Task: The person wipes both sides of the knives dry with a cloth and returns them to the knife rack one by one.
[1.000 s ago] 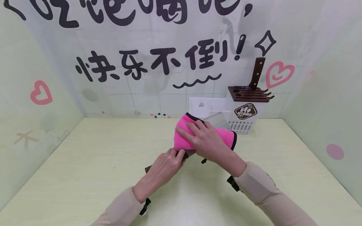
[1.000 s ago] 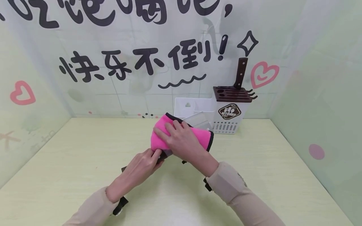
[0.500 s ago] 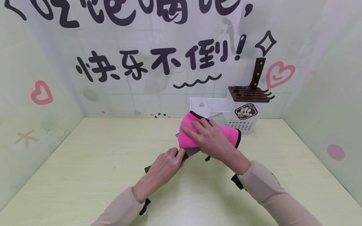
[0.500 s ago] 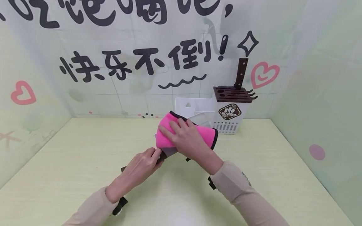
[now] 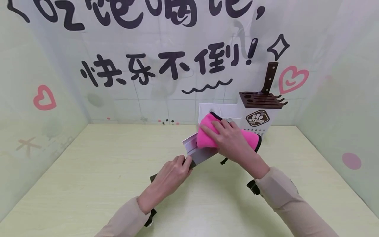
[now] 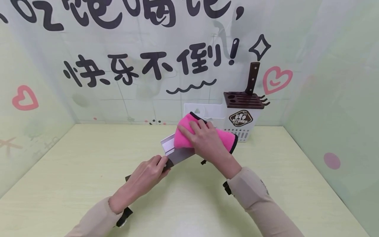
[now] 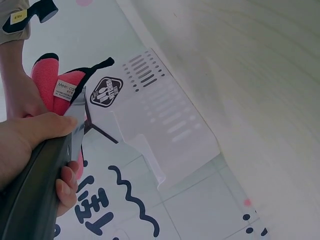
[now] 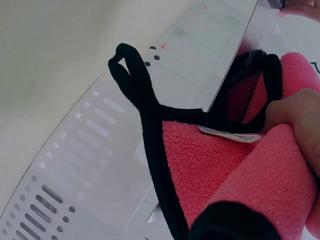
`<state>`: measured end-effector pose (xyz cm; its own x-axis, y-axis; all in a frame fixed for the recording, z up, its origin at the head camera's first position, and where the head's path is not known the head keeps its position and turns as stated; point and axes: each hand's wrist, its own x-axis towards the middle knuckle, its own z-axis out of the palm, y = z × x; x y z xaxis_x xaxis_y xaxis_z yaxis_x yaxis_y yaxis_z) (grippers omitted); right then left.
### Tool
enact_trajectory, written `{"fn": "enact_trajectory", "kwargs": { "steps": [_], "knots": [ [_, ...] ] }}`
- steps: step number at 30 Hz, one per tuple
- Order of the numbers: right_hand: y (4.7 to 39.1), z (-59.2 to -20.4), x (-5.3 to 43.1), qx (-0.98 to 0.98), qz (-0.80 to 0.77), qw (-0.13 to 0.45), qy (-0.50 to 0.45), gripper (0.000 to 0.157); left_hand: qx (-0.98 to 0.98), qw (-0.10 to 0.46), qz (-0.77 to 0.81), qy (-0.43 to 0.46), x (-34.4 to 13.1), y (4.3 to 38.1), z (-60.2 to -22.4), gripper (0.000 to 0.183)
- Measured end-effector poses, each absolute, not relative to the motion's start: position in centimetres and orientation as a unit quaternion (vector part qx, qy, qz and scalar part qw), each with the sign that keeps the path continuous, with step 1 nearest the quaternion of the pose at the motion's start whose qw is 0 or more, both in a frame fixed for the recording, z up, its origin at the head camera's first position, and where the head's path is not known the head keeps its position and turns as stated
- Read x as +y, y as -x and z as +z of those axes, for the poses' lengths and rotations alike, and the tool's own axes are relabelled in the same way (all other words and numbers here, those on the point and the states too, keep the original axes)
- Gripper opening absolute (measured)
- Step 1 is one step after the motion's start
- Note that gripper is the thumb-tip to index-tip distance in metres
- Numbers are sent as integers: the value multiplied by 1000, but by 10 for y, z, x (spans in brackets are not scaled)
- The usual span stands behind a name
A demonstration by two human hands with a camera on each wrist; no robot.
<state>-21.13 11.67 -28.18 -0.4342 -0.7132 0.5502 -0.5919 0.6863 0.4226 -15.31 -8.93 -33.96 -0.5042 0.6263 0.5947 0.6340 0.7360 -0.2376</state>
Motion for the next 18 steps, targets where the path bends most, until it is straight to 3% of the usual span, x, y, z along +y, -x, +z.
{"fn": "enact_trajectory", "kwargs": {
  "steps": [10, 18],
  "knots": [
    [216, -280, 131, -854, -78, 367, -360, 71, -864, 353, -1, 360, -91, 154, -340, 32],
    [221, -280, 140, -863, -55, 375, -334, 62, -859, 363, 2, 360, -93, 155, -340, 33]
  ]
}}
